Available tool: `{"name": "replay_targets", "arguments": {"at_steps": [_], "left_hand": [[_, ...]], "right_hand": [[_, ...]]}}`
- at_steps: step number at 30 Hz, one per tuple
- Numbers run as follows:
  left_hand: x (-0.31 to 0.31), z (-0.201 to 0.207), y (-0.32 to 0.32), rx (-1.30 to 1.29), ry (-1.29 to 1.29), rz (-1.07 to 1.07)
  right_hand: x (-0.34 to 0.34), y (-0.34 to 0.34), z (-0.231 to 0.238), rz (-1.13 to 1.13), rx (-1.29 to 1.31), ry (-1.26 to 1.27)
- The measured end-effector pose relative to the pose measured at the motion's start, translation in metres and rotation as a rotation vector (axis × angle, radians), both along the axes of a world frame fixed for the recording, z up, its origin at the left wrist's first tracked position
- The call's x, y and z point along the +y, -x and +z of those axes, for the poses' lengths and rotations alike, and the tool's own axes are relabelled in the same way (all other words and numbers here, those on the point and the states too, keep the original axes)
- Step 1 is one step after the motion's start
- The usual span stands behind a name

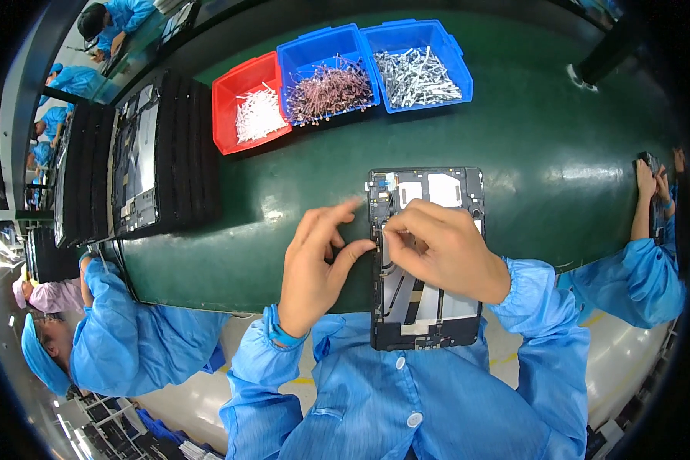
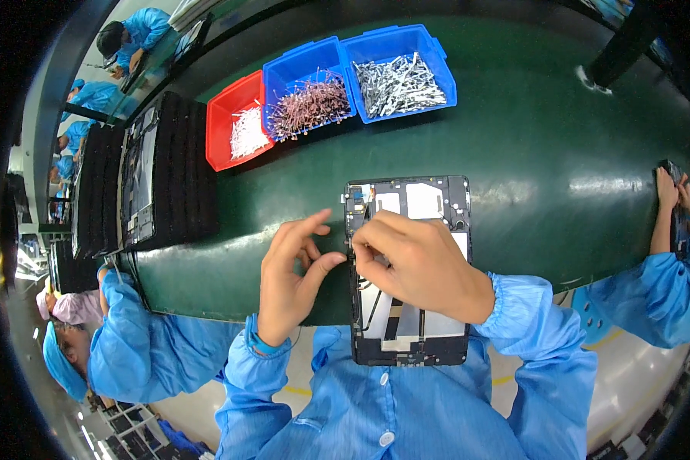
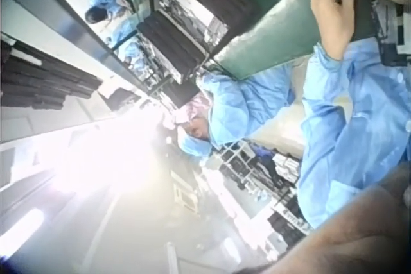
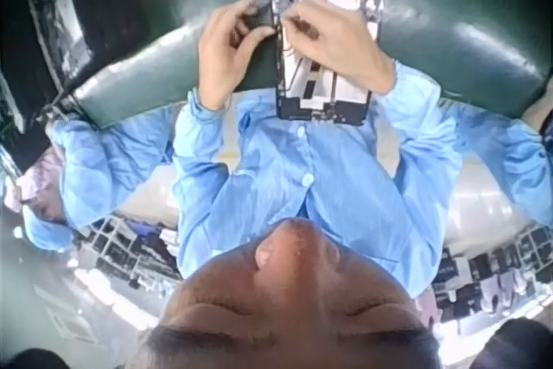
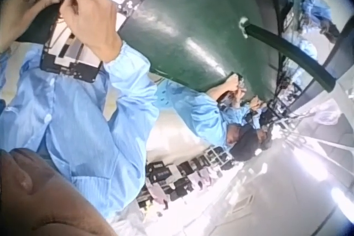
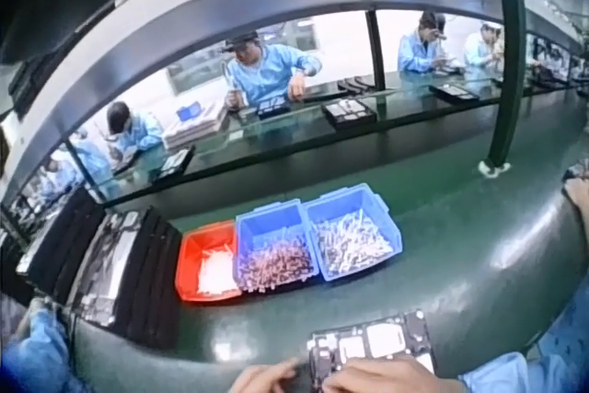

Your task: The person assembles electronic components and ribbon cables into a tablet frame by hand, taking parts from bins and inserting them into the frame.

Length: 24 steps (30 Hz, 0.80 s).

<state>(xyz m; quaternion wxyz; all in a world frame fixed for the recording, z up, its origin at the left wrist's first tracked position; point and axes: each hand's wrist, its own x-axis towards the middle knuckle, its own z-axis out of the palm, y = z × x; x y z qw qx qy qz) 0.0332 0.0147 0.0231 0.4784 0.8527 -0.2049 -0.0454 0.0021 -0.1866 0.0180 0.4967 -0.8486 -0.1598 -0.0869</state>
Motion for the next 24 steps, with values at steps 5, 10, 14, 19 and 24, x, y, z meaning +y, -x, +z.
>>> {"name": "replay_targets", "arguments": {"at_steps": [5, 10, 14, 19, 24], "left_hand": [[0.003, -0.012, -0.011, 0.653, 0.172, 0.045], [0.002, -0.012, -0.020, 0.770, 0.216, 0.047], [0.001, -0.013, -0.024, 0.786, 0.183, 0.032], [0.000, -0.012, -0.026, 0.779, 0.139, 0.020], [-0.002, -0.012, -0.026, 0.770, 0.126, 0.036]], "right_hand": [[0.000, -0.006, -0.009, -0.011, 0.006, 0.077], [0.002, -0.007, -0.013, -0.011, -0.026, 0.144], [0.002, -0.008, -0.013, -0.012, -0.074, 0.180], [0.001, -0.008, -0.013, -0.004, -0.071, 0.183], [0.001, -0.009, -0.014, -0.008, -0.072, 0.184]]}}
